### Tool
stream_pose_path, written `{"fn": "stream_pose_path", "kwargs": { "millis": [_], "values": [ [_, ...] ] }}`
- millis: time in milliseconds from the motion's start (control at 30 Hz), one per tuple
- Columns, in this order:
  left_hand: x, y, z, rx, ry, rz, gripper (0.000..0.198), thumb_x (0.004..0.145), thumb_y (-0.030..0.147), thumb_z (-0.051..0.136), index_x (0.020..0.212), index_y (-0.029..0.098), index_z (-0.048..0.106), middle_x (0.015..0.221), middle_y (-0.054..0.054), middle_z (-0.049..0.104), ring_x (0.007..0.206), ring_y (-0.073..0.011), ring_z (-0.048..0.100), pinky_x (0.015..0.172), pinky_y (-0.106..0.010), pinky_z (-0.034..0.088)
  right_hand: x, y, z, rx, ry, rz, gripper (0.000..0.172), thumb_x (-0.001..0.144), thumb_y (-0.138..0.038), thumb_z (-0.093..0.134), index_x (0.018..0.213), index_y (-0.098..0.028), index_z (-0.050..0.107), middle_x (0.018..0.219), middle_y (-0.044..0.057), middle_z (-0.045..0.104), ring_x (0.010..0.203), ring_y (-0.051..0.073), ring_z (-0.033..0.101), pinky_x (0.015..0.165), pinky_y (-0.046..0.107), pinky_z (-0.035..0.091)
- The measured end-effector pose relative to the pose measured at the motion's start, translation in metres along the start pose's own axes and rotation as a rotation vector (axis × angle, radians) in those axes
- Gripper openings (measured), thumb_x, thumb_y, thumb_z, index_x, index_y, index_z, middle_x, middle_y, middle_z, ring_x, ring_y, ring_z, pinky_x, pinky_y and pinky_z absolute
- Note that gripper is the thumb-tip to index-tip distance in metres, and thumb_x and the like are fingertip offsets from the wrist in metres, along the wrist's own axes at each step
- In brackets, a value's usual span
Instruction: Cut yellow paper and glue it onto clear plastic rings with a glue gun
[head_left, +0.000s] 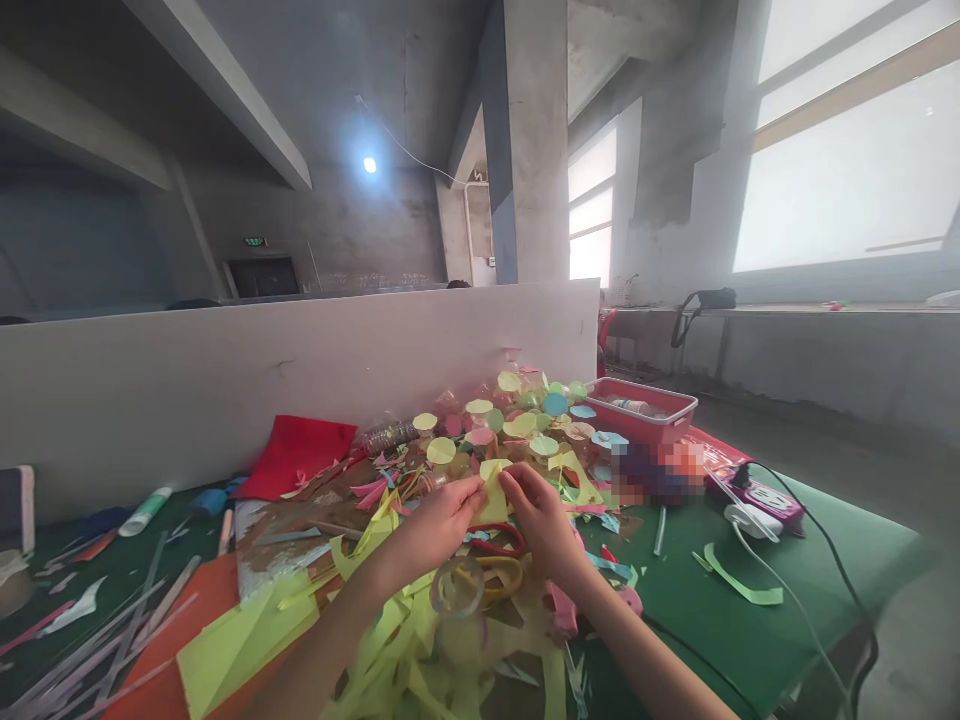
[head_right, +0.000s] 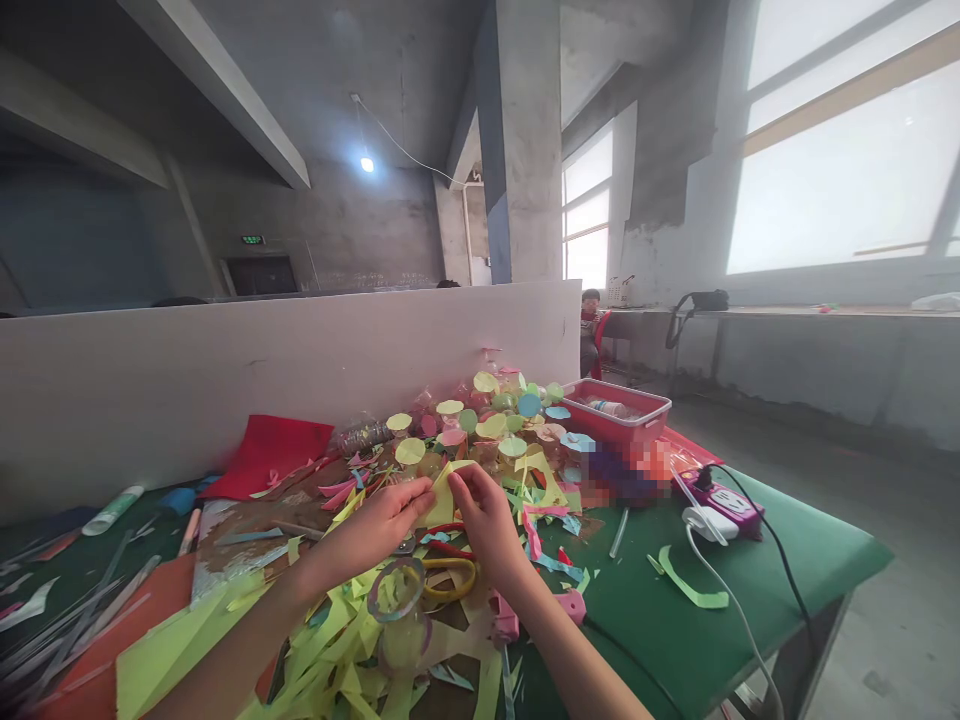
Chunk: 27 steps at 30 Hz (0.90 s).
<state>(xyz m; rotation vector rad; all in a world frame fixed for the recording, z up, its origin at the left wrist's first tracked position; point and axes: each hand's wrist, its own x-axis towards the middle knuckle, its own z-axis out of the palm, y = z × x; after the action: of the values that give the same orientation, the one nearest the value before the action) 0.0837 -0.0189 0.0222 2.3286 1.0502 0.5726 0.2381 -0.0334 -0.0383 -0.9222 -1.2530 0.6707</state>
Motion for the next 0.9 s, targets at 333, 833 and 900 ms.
{"fn": "stream_pose_path", "kwargs": {
  "millis": [333, 833, 900],
  "values": [
    [-0.001, 0.004, 0.002, -0.013, 0.034, -0.021, 0.032, 0.092, 0.047, 0.037, 0.073, 0.022, 0.044, 0.067, 0.006, 0.041, 0.065, -0.0142, 0.041, 0.058, -0.026, 0.029, 0.0, -0.001, 0.001, 0.031, 0.036, 0.018, 0.036, 0.084, -0.056, 0.053, 0.074, -0.021, 0.051, 0.064, -0.004, 0.043, 0.058, 0.013, 0.036, 0.051, 0.024, 0.032],
    [0.002, 0.005, -0.01, -0.082, 0.22, -0.052, 0.034, 0.09, 0.05, 0.038, 0.072, 0.021, 0.045, 0.064, 0.006, 0.033, 0.061, -0.0132, 0.034, 0.058, -0.026, 0.029, -0.005, -0.01, -0.001, 0.03, -0.155, -0.046, 0.029, 0.086, -0.047, 0.056, 0.073, -0.021, 0.053, 0.071, -0.002, 0.046, 0.066, 0.014, 0.044, 0.057, 0.024, 0.037],
    [0.001, 0.005, -0.01, -0.068, 0.241, -0.033, 0.033, 0.091, 0.048, 0.037, 0.073, 0.021, 0.046, 0.064, 0.006, 0.033, 0.06, -0.0133, 0.035, 0.058, -0.026, 0.029, -0.004, -0.01, 0.0, 0.031, -0.156, -0.037, 0.031, 0.085, -0.048, 0.057, 0.07, -0.021, 0.051, 0.069, -0.002, 0.045, 0.065, 0.014, 0.042, 0.055, 0.023, 0.036]
  ]
}}
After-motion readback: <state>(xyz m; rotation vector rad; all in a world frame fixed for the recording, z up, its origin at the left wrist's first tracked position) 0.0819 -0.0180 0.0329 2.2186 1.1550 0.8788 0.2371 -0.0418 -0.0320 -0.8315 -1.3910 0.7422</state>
